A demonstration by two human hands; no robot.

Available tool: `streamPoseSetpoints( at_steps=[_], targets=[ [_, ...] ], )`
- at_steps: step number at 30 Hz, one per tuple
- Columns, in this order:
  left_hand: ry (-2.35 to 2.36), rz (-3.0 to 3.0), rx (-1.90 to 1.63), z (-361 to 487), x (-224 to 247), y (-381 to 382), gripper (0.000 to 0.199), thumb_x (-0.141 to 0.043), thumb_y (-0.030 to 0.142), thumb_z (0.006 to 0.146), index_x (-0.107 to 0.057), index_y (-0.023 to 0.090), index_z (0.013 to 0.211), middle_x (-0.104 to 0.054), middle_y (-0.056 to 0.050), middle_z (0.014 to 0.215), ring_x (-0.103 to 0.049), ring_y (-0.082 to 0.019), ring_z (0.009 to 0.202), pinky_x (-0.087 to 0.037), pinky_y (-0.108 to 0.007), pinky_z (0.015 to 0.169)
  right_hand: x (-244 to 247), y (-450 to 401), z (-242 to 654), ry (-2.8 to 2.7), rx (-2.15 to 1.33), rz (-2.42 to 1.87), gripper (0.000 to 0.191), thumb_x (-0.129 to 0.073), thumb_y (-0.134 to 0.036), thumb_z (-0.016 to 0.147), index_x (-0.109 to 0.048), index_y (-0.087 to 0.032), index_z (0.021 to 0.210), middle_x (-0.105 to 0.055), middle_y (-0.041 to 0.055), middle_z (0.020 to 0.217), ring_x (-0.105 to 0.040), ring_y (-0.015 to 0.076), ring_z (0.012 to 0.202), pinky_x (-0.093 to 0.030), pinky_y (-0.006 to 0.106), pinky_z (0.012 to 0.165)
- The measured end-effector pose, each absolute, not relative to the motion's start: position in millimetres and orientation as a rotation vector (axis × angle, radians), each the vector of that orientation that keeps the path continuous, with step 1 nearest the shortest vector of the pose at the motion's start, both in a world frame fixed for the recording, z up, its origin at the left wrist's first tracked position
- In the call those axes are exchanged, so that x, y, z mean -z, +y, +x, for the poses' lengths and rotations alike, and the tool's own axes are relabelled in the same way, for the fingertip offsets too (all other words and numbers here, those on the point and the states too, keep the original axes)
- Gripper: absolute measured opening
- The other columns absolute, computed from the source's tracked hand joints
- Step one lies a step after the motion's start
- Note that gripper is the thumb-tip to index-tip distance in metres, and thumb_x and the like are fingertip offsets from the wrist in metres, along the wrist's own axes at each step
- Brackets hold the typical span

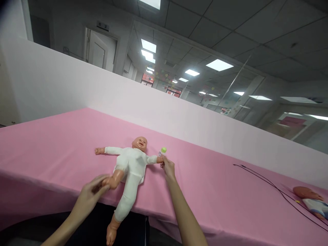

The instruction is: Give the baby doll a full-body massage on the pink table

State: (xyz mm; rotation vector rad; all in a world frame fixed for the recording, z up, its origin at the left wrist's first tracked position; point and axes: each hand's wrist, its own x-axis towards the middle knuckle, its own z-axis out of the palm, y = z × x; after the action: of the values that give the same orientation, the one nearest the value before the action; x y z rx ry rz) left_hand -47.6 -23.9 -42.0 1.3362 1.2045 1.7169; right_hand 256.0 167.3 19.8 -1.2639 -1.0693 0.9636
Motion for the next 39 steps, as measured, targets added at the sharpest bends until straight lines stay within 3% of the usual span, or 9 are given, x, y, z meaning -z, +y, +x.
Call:
streamPoseSetpoints(
  at_steps=[6, 10, 15, 21, 24, 29, 33, 36, 39],
  targets=[
    [1.289, 1.333, -1.699, -41.2, 116.7, -101.7, 0.032, -0.078, 0.050, 0.080, -0.084, 0.026, 0.100, -0.079, -0.010, 0.108, -0.077, -0.029, 0.097, -0.064, -0.029, 0.082, 11.8, 182.2, 292.8, -0.847, -1.011, -1.401, 0.029, -0.083, -0.032, 0.070, -0.060, -0.017, 0.061, -0.057, -0.0002, 0.051, -0.048, 0.0111, 0.044, -0.044, 0.024, 0.042],
    [1.384, 1.467, -1.688, -39.3, 135.6, -110.0, 0.030, -0.078, 0.054, 0.078, -0.085, 0.032, 0.097, -0.080, -0.007, 0.104, -0.078, -0.028, 0.091, -0.064, -0.025, 0.078, 17.3, 177.7, 291.4, -0.889, -1.006, -1.391, 0.024, -0.084, -0.028, 0.068, -0.067, -0.015, 0.078, -0.060, -0.0007, 0.056, -0.052, 0.0124, 0.047, -0.047, 0.024, 0.045],
    [1.285, 1.887, -1.349, -49.8, 116.0, -114.4, 0.034, -0.075, 0.038, 0.087, -0.077, 0.036, 0.120, -0.076, -0.006, 0.118, -0.076, -0.025, 0.103, -0.061, -0.026, 0.090, 9.8, 125.4, 284.1, -0.973, -0.899, -1.377, 0.052, -0.082, -0.031, 0.074, -0.067, -0.017, 0.121, -0.070, 0.0023, 0.079, -0.058, 0.0140, 0.057, -0.048, 0.024, 0.050],
    [1.310, 1.894, -1.554, -51.4, 80.0, -96.6, 0.016, -0.064, 0.025, 0.095, -0.080, 0.026, 0.094, -0.078, -0.005, 0.094, -0.074, -0.021, 0.085, -0.059, -0.026, 0.080, 26.6, -2.9, 266.8, -1.635, -1.634, -1.133, 0.055, -0.064, -0.066, 0.089, -0.077, -0.014, 0.099, -0.075, 0.0141, 0.091, -0.068, 0.0200, 0.072, -0.052, 0.031, 0.066],
    [1.386, 1.822, -1.712, -49.8, 51.4, -59.8, 0.018, -0.061, 0.028, 0.097, -0.077, 0.023, 0.091, -0.077, -0.005, 0.093, -0.072, -0.022, 0.086, -0.057, -0.029, 0.080, 67.9, -40.4, 242.5, -1.770, -1.773, -1.221, 0.063, -0.068, -0.071, 0.084, -0.076, -0.016, 0.114, -0.077, 0.0159, 0.101, -0.072, 0.0246, 0.084, -0.052, 0.036, 0.074],
    [1.737, 1.860, -1.611, -63.4, 13.5, 37.8, 0.039, -0.052, 0.044, 0.099, -0.068, 0.019, 0.126, -0.069, -0.013, 0.127, -0.062, -0.032, 0.118, -0.049, -0.043, 0.099, 141.2, -57.1, 181.0, -1.177, -1.777, -0.924, 0.081, -0.074, -0.079, 0.071, -0.065, -0.029, 0.134, -0.064, 0.0114, 0.140, -0.064, 0.0330, 0.122, -0.052, 0.042, 0.093],
    [2.210, 1.934, -1.135, -106.9, 22.3, 102.1, 0.063, -0.061, 0.045, 0.090, -0.055, 0.009, 0.142, -0.053, -0.026, 0.147, -0.042, -0.047, 0.137, -0.036, -0.061, 0.107, 158.9, -64.8, 166.8, -0.823, -1.799, -0.819, 0.072, -0.083, -0.070, 0.069, -0.069, -0.026, 0.125, -0.071, 0.0109, 0.126, -0.068, 0.0303, 0.113, -0.052, 0.040, 0.089],
    [2.166, 1.972, -0.861, -149.0, 40.2, 123.9, 0.042, -0.062, 0.040, 0.087, -0.068, 0.017, 0.123, -0.070, -0.019, 0.121, -0.061, -0.040, 0.112, -0.046, -0.049, 0.092, 153.0, -68.1, 186.4, -0.825, -1.846, -0.760, 0.067, -0.085, -0.063, 0.072, -0.069, -0.021, 0.122, -0.075, 0.0100, 0.098, -0.074, 0.0246, 0.088, -0.053, 0.033, 0.073],
    [1.949, 1.834, -1.060, -177.0, 51.2, 130.1, 0.028, -0.068, 0.043, 0.082, -0.074, 0.021, 0.098, -0.076, -0.012, 0.101, -0.067, -0.033, 0.093, -0.048, -0.037, 0.077, 144.5, -70.9, 212.8, -0.841, -1.772, -0.745, 0.073, -0.089, -0.059, 0.070, -0.064, -0.020, 0.126, -0.073, 0.0076, 0.090, -0.072, 0.0205, 0.076, -0.051, 0.029, 0.066]
  ],
)
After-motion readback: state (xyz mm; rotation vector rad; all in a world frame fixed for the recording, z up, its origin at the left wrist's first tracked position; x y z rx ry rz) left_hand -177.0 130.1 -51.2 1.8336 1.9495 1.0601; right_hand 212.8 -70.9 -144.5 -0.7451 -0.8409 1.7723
